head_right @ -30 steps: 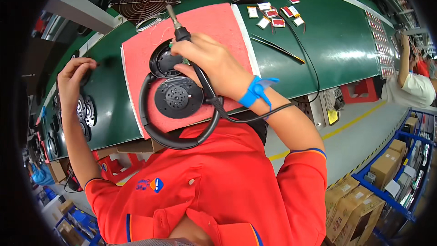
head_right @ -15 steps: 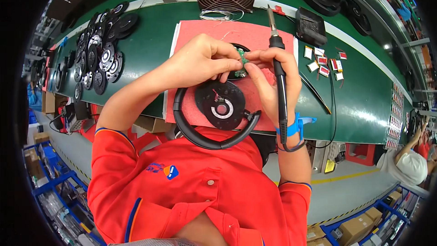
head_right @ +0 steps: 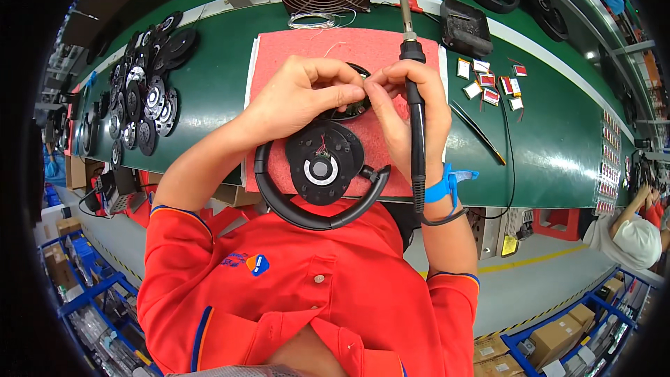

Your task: Assembling headphone components using a soldering iron and manual tools at a factory workstation.

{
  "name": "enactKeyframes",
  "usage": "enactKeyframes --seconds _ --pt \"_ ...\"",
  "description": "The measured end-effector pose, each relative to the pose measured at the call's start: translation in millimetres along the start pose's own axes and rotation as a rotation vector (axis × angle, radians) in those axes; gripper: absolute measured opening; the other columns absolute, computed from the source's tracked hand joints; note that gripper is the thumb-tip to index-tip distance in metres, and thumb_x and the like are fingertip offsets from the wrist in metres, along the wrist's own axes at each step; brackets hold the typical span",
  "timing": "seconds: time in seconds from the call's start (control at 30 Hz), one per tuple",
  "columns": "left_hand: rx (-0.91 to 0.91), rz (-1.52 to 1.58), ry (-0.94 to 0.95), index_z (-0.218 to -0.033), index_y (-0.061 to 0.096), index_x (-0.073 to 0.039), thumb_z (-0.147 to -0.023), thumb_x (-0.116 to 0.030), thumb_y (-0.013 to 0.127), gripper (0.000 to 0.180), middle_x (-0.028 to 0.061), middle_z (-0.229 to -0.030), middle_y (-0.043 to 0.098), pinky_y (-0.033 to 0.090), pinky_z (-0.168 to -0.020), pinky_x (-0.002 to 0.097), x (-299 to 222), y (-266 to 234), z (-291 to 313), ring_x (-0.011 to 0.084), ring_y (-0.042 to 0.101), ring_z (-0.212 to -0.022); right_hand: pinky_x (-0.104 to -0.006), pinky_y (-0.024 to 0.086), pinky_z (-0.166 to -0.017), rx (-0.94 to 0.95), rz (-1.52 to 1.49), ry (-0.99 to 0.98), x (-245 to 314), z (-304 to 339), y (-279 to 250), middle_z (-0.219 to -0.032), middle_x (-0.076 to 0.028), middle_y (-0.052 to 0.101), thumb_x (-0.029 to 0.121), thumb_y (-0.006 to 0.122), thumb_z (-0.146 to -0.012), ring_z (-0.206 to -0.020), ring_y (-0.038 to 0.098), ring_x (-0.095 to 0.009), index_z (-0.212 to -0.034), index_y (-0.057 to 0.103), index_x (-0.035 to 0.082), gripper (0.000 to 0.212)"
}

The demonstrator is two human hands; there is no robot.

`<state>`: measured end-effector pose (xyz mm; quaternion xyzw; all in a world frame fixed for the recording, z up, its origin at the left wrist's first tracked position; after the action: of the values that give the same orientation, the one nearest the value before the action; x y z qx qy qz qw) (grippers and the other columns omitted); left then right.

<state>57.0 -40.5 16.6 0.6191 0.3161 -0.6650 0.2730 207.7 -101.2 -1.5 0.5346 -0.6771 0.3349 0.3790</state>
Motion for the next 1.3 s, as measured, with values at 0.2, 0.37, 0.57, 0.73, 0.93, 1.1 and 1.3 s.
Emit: enactKeyframes --seconds 0.2,0.37,0.57,0.73,0.93,1.1,1.3 --pt "-0.12 -0.006 0.055 -0.086 0.068 0.002 -0.083 -0.016 0.064 0.019 0.0021 -0.07 0.063 0.044 -0.058 0.0232 6.4 -2.8 -0.8 0.006 0.053 -0.063 -0.0256 0.047 -0.074 0.02 0.043 -0.015 -0.9 1.4 0.9 -0.091 -0.011 0.057 -0.013 0.058 -0.081 -0.082 0.058 -0.015 -0.105 0.046 0.001 0.03" --pt "-0.14 -0.057 0.061 -0.085 0.067 0.002 -0.083 -0.015 0.064 0.018 0.0023 -0.068 0.062 0.044 -0.056 0.0233 4.3 -1.5 1.7 0.006 0.052 -0.062 -0.0258 0.048 -0.075 0.027 0.045 0.019 1.2 0.2 2.8 -0.092 -0.012 0.058 -0.013 0.058 -0.082 -0.083 0.058 -0.015 -0.105 0.045 0.002 0.03" --pt "-0.12 -0.204 0.084 -0.086 0.066 0.002 -0.081 -0.014 0.063 0.017 0.0049 -0.067 0.062 0.043 -0.054 0.0238 -1.7 0.5 5.4 0.0068 0.051 -0.06 -0.0265 0.048 -0.075 0.034 0.036 0.022 -0.4 0.9 1.9 -0.091 -0.011 0.058 -0.012 0.058 -0.082 -0.083 0.058 -0.015 -0.105 0.046 0.001 0.029" --pt "-0.164 -0.141 0.136 -0.085 0.066 0.003 -0.081 -0.013 0.064 0.016 0.0046 -0.066 0.061 0.043 -0.054 0.0241 2.9 -0.3 4.5 0.0071 0.051 -0.059 -0.0261 0.048 -0.075 0.027 0.036 0.015 0.2 1.4 2.1 -0.09 -0.01 0.057 -0.011 0.058 -0.083 -0.083 0.058 -0.014 -0.105 0.046 0.001 0.028" --pt "-0.207 -0.096 0.111 -0.084 0.067 0.003 -0.082 -0.013 0.064 0.016 0.0008 -0.065 0.06 0.04 -0.052 0.0222 -0.3 1.5 4.3 0.0033 0.048 -0.059 -0.0243 0.048 -0.074 0.037 0.145 -0.015 2.2 4.7 2.8 -0.09 -0.009 0.058 -0.01 0.06 -0.082 -0.083 0.059 -0.013 -0.104 0.048 0.001 0.028" --pt "-0.208 -0.105 0.094 -0.083 0.067 0.002 -0.082 -0.014 0.064 0.017 -0.0012 -0.064 0.059 0.038 -0.051 0.0207 0.8 -7.6 0.7 0.0014 0.046 -0.059 -0.0282 0.05 -0.076 -0.026 0.764 -0.234 8.8 15.0 -52.1 -0.094 -0.01 0.066 -0.006 0.067 -0.076 -0.085 0.063 -0.017 -0.094 0.055 0.002 0.023" --pt "-0.167 -0.015 0.053 -0.083 0.068 0.002 -0.082 -0.015 0.065 0.017 -0.0011 -0.065 0.059 0.04 -0.054 0.0207 7.2 -12.3 -3.1 0.0027 0.049 -0.06 -0.0362 0.048 -0.064 -0.008 1.113 -0.211 1.5 43.4 -101.2 -0.091 -0.014 0.064 -0.006 0.066 -0.074 -0.074 0.058 -0.03 -0.093 0.055 0.002 0.023"
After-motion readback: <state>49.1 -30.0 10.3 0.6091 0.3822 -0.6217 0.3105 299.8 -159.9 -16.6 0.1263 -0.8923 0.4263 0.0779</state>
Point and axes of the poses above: each hand's wrist, its own z-axis away from the middle knuckle, its own y-axis out of the palm, x = y × z, the point moved 2 cm from there along -z, towards the middle knuckle
